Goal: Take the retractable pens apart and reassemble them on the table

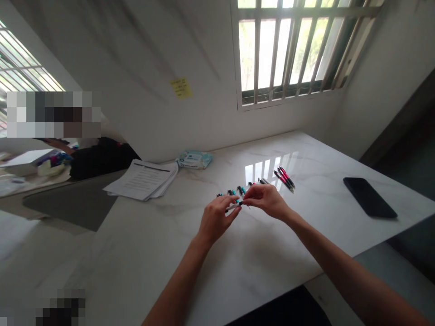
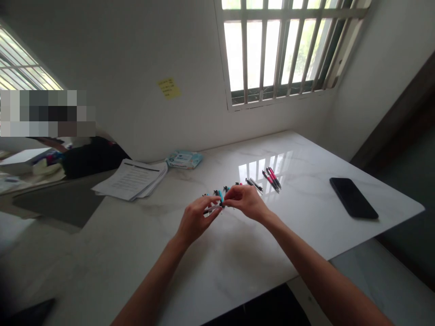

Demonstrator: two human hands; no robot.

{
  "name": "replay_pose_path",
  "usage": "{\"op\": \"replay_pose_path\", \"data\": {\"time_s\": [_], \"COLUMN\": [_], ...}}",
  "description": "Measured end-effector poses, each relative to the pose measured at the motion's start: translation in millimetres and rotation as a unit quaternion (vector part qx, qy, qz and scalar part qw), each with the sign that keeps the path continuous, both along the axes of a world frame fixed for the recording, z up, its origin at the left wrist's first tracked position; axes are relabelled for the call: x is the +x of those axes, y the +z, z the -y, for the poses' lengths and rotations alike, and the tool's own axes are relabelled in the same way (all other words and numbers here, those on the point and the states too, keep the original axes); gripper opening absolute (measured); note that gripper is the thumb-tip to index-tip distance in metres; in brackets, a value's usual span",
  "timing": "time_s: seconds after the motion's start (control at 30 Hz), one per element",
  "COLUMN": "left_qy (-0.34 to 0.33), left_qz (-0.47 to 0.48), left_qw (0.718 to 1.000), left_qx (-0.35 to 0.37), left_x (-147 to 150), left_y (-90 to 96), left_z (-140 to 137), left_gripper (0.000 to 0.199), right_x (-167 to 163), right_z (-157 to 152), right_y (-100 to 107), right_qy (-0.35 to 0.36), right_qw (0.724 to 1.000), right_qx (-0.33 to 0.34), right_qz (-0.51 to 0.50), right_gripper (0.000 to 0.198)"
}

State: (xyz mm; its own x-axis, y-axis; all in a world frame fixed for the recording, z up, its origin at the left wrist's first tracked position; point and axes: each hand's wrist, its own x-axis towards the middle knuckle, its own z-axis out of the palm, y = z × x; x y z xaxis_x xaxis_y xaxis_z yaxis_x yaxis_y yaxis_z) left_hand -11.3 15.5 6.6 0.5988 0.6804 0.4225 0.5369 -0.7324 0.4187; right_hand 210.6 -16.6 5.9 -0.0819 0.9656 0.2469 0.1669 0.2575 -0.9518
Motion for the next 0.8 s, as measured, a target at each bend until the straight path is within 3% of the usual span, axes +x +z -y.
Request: {"op": "replay_pose_path", "data": {"time_s": [0.13, 0.27, 0.47, 0.8], "left_qy": [0.052, 0.084, 0.073, 0.050], "left_qz": [0.017, -0.012, -0.058, -0.067], "left_qw": [0.997, 0.994, 0.991, 0.987], "left_qx": [-0.058, -0.066, -0.101, -0.139], "left_x": [-11.2, -19.9, -20.4, -25.6], "left_y": [-5.2, -2.4, -2.7, 5.4], "left_z": [-10.9, -16.2, -16.4, -18.7], "left_gripper": [0.025, 0.030, 0.037, 0.047], "right_x": [-4.4, -3.0, -9.0, -11.6], "right_z": [-26.0, -38.0, -31.8, -29.1], "right_y": [11.7, 4.6, -18.5, -24.2], "right_qy": [0.053, 0.026, -0.013, 0.017], "right_qw": [0.999, 0.998, 0.999, 0.999], "right_qx": [-0.002, 0.008, 0.004, 0.040], "right_qz": [-0.004, 0.056, 0.043, -0.006], "right_gripper": [0.032, 0.034, 0.034, 0.021]}}
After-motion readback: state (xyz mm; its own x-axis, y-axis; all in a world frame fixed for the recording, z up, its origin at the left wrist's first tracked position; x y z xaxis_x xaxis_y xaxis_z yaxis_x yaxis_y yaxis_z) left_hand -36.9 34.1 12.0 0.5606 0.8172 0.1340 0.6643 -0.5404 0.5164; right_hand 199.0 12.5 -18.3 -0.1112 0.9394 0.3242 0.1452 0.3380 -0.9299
